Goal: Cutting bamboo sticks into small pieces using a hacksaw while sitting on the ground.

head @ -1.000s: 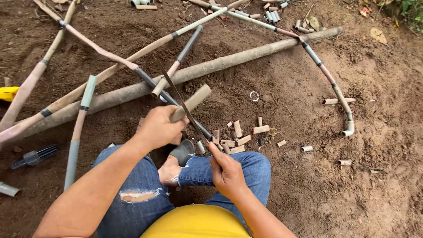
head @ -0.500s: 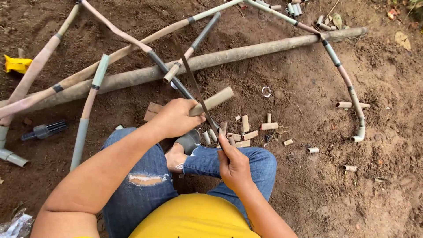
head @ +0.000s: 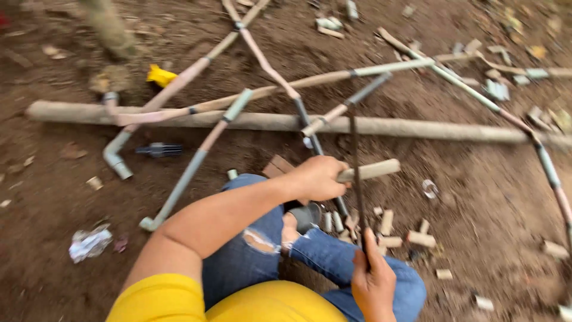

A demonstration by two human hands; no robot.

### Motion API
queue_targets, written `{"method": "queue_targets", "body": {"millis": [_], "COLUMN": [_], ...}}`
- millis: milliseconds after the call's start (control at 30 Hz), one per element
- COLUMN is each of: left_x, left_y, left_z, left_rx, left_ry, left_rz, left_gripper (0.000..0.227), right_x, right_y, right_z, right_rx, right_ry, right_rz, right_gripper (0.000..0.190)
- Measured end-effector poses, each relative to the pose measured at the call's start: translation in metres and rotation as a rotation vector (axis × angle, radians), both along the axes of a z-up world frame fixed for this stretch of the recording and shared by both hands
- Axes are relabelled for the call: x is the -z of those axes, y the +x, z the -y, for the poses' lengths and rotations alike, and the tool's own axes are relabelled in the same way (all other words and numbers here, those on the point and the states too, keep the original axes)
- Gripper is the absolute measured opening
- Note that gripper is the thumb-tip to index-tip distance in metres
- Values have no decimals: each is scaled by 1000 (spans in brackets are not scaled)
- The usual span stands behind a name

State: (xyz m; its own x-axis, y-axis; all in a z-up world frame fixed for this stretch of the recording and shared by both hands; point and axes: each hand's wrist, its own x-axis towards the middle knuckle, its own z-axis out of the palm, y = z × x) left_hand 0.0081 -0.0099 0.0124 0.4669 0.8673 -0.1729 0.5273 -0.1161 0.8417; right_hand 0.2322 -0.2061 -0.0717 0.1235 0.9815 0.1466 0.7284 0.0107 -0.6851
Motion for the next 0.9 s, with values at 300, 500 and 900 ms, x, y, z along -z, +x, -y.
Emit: {"method": "queue_targets", "body": {"millis": [300, 500, 900], "left_x": [3, 5, 14], "left_y": [6, 22, 4], "left_z": [-6, 3, 7], "left_rx": [136, 196, 87], "left_ry": [66, 36, 74], "left_rz": [4, -22, -95], "left_gripper": [27, 21, 28], "right_x": [58, 78, -1], "right_y": [24, 36, -19], "right_z": [-33, -43, -19], "right_rx": [17, -11, 49], "right_ry": [149, 206, 2], "right_rz": [-76, -141, -6], "right_gripper": [53, 62, 55]}}
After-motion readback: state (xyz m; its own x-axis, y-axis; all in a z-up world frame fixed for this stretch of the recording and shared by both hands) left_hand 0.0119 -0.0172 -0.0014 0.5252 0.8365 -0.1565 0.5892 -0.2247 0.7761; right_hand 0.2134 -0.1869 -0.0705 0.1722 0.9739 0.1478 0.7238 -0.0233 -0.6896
